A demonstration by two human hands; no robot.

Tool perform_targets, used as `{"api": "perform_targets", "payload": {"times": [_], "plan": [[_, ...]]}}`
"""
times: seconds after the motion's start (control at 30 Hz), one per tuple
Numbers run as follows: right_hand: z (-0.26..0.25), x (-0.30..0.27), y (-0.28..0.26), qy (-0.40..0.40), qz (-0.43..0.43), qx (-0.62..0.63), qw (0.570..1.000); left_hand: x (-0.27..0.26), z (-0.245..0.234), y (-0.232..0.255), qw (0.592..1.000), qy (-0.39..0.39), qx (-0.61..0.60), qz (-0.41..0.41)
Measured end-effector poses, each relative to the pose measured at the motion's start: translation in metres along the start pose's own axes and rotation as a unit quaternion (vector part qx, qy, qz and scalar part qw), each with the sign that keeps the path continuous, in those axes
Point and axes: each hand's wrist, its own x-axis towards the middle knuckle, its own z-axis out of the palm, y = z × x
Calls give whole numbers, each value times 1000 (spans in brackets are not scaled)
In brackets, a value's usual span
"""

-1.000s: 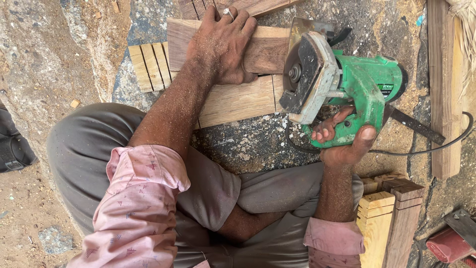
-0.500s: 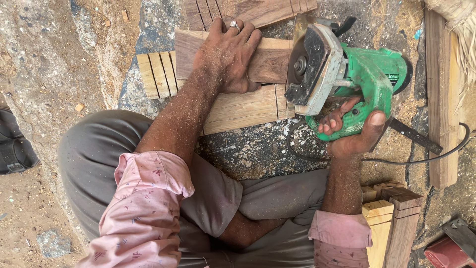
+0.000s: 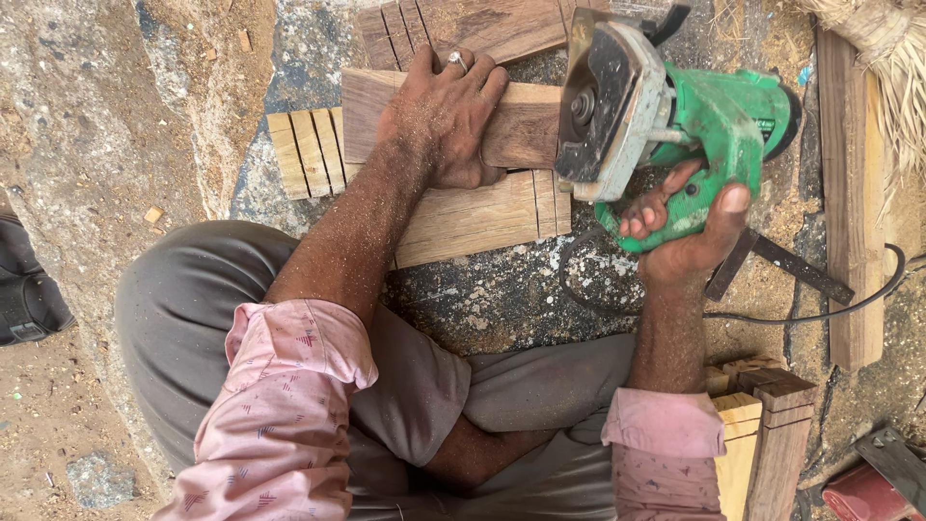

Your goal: The person uses a green handheld power saw to cut multiple rectangular wooden planks into smaller pieces. The person holds each plank with one hand and guides the saw with the other, stacking the cut pieces on the ground.

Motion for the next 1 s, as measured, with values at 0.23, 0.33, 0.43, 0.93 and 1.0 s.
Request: {"api": "perform_targets", "payload": {"times": [0.23, 0.33, 0.43, 0.93, 1.0], "plan": [[27, 78, 1, -2, -73, -30, 997, 0, -2, -3, 1000, 1, 7, 6], [26, 89, -16, 11, -54, -63, 996, 0, 2, 0, 1000, -12, 1, 12], [11, 49, -44, -73, -69, -24, 995, 3, 4, -3, 1000, 6, 14, 8], [-40, -98, 2, 53, 10, 0, 999, 4, 9, -1, 1000, 31, -1, -1], [-46, -95, 5, 48, 17, 17, 999, 5, 9, 0, 1000, 15, -21, 2]]}}
